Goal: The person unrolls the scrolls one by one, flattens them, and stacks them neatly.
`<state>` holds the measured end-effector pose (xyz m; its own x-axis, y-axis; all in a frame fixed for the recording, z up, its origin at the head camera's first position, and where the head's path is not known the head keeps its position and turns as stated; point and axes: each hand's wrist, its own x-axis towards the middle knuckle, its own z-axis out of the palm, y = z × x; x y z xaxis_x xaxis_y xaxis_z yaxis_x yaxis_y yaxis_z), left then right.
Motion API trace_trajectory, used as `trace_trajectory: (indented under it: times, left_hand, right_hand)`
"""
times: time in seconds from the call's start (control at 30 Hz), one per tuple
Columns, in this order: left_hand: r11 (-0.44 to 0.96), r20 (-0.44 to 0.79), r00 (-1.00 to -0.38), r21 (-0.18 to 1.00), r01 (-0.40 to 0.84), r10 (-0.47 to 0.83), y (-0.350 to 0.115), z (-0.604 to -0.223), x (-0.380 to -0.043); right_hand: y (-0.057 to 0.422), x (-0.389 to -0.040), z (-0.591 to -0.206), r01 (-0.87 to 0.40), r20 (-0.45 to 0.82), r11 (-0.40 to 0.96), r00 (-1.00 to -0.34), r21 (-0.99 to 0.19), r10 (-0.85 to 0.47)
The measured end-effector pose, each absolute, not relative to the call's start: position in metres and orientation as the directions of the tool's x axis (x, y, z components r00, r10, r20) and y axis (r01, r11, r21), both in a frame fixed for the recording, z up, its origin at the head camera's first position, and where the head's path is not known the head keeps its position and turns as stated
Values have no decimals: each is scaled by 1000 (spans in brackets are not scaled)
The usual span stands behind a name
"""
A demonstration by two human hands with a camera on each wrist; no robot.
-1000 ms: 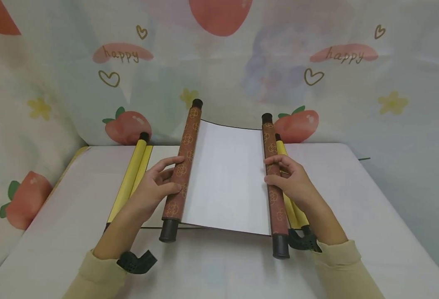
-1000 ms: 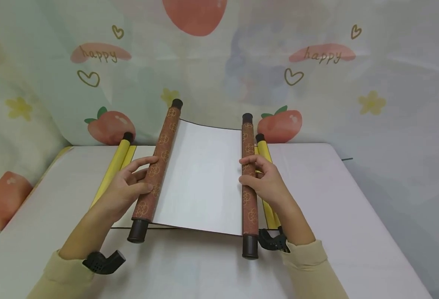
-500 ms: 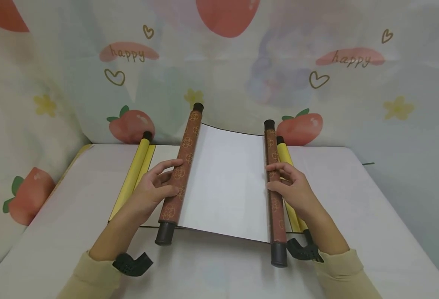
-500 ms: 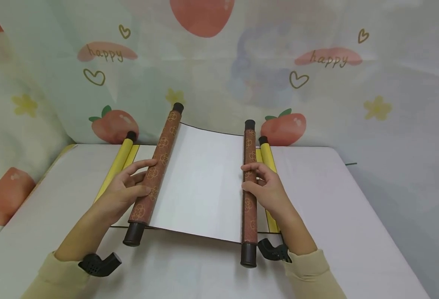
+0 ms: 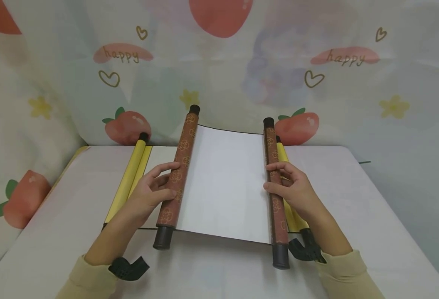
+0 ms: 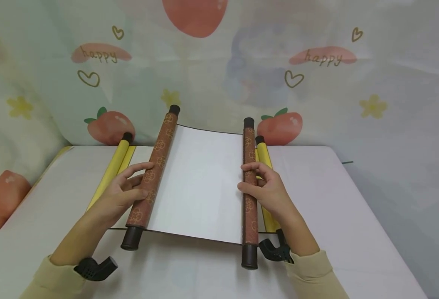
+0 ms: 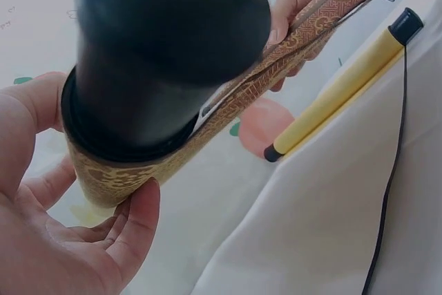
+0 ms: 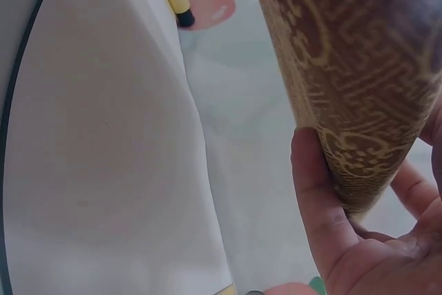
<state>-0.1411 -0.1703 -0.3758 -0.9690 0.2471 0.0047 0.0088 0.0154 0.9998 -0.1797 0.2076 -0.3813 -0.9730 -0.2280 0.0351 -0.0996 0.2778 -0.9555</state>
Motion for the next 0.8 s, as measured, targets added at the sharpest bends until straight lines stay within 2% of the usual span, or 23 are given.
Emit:
trace_trajectory:
  times: [0.8]
  left_hand:
    - [-14,26,-968,1000,23,249,-174,-367,-138]
  right_hand:
    - [210,-179,-377,-105,50,246,-974,-963,-219]
